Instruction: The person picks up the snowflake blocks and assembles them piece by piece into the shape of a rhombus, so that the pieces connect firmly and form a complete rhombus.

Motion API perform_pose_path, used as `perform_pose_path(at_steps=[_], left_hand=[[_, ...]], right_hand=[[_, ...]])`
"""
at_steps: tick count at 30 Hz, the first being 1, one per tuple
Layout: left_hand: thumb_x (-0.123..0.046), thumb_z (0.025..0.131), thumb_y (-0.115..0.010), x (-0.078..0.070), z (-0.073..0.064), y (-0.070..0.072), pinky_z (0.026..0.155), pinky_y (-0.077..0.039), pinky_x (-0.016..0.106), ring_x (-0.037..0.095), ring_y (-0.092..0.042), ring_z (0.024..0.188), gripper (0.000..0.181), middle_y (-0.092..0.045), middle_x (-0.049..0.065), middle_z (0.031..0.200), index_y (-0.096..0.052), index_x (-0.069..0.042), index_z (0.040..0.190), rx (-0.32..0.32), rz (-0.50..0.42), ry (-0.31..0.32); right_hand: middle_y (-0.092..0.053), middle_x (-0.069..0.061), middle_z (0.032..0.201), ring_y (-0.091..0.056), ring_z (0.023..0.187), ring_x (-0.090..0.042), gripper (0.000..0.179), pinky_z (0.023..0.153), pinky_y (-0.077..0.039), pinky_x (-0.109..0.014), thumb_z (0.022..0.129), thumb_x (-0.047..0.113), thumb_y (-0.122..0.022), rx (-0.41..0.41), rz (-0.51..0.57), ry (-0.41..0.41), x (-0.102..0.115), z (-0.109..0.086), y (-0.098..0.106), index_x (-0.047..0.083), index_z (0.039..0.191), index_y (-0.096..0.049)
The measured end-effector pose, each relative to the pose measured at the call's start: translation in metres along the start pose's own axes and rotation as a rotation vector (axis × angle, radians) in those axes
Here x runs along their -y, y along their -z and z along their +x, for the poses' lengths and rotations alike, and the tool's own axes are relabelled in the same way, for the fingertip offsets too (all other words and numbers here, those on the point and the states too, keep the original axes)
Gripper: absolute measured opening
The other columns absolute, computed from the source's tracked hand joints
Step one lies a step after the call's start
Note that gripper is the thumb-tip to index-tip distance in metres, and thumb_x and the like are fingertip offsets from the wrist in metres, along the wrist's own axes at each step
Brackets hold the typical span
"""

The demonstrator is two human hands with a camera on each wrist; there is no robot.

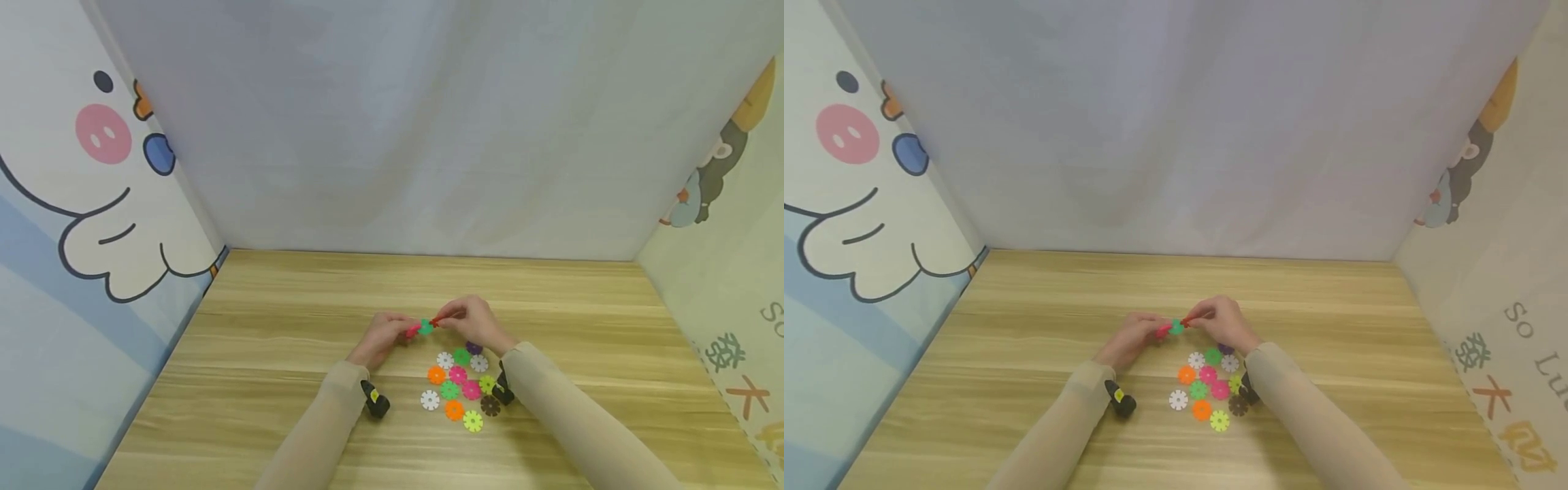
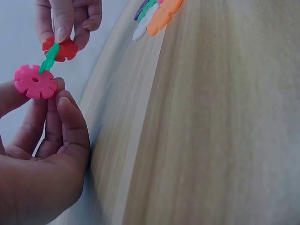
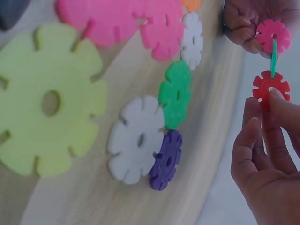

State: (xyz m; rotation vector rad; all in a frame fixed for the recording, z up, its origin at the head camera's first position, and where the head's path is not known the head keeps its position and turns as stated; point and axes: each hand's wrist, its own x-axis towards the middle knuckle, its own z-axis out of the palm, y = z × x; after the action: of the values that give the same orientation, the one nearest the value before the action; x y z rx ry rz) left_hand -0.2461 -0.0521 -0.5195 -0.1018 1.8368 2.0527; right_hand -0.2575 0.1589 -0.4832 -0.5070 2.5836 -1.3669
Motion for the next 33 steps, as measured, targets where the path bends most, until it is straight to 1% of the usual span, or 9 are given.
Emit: perform_pose_path(at_steps=[7,12,17,20,26,33], left_hand=[[-0.01,0.086,-0.07,-0.0001,0.0001,0.0007,0.068,-0.049,0.027,0.016,-0.058,0.071,0.02,-0.066,0.009,0.085,-0.069,0.008,0.096,-0.008,0.001,0.003],[-0.009,0.086,-0.07,0.0012,0.0014,0.0005,0.068,-0.049,0.027,0.016,-0.058,0.072,0.02,-0.067,0.01,0.087,-0.069,0.007,0.096,-0.011,0.002,0.009],[-0.009,0.087,-0.07,0.0031,0.0022,0.0016,0.071,-0.05,0.027,0.016,-0.058,0.074,0.02,-0.066,0.01,0.088,-0.069,0.008,0.097,0.001,-0.013,0.002],[-0.009,0.087,-0.069,0.0042,0.0023,0.003,0.074,-0.05,0.029,0.016,-0.057,0.075,0.021,-0.065,0.009,0.089,-0.068,0.009,0.099,0.013,-0.031,-0.002],[-0.009,0.088,-0.068,0.0026,-0.0002,0.0037,0.08,-0.049,0.032,0.017,-0.058,0.08,0.024,-0.064,0.011,0.095,-0.066,0.01,0.103,0.033,-0.051,-0.013],[-0.008,0.089,-0.067,0.0019,-0.0013,0.0046,0.08,-0.05,0.031,0.02,-0.06,0.083,0.025,-0.064,0.015,0.106,-0.065,0.007,0.108,0.053,-0.07,-0.018]], right_hand=[[-0.07,0.001,0.084,-0.065,0.079,-0.015,0.003,0.072,-0.053,-0.031,0.084,0.007,-0.073,0.018,-0.039,0.036,0.0022,0.0019,-0.0001,0.008,0.087,-0.075],[-0.07,0.001,0.084,-0.065,0.079,-0.016,0.003,0.072,-0.053,-0.03,0.084,0.007,-0.073,0.025,-0.034,0.036,0.0055,0.0013,-0.001,0.007,0.087,-0.074],[-0.07,0.001,0.084,-0.064,0.08,-0.016,0.004,0.073,-0.053,-0.03,0.084,0.008,-0.073,0.02,-0.045,0.038,0.0077,0.0012,-0.0022,0.006,0.088,-0.074],[-0.07,0.001,0.086,-0.065,0.081,-0.016,0.004,0.074,-0.053,-0.031,0.085,0.008,-0.072,0.015,-0.024,0.044,0.0078,0.0014,-0.0022,0.007,0.089,-0.075],[-0.071,0.0,0.089,-0.065,0.083,-0.016,0.006,0.074,-0.053,-0.032,0.087,0.008,-0.071,0.016,0.013,0.047,0.0064,0.0014,-0.0013,0.008,0.091,-0.075],[-0.071,-0.002,0.092,-0.065,0.083,-0.017,0.009,0.074,-0.053,-0.032,0.086,0.007,-0.071,0.024,0.019,0.043,0.0045,0.0015,-0.0024,0.006,0.095,-0.074]])
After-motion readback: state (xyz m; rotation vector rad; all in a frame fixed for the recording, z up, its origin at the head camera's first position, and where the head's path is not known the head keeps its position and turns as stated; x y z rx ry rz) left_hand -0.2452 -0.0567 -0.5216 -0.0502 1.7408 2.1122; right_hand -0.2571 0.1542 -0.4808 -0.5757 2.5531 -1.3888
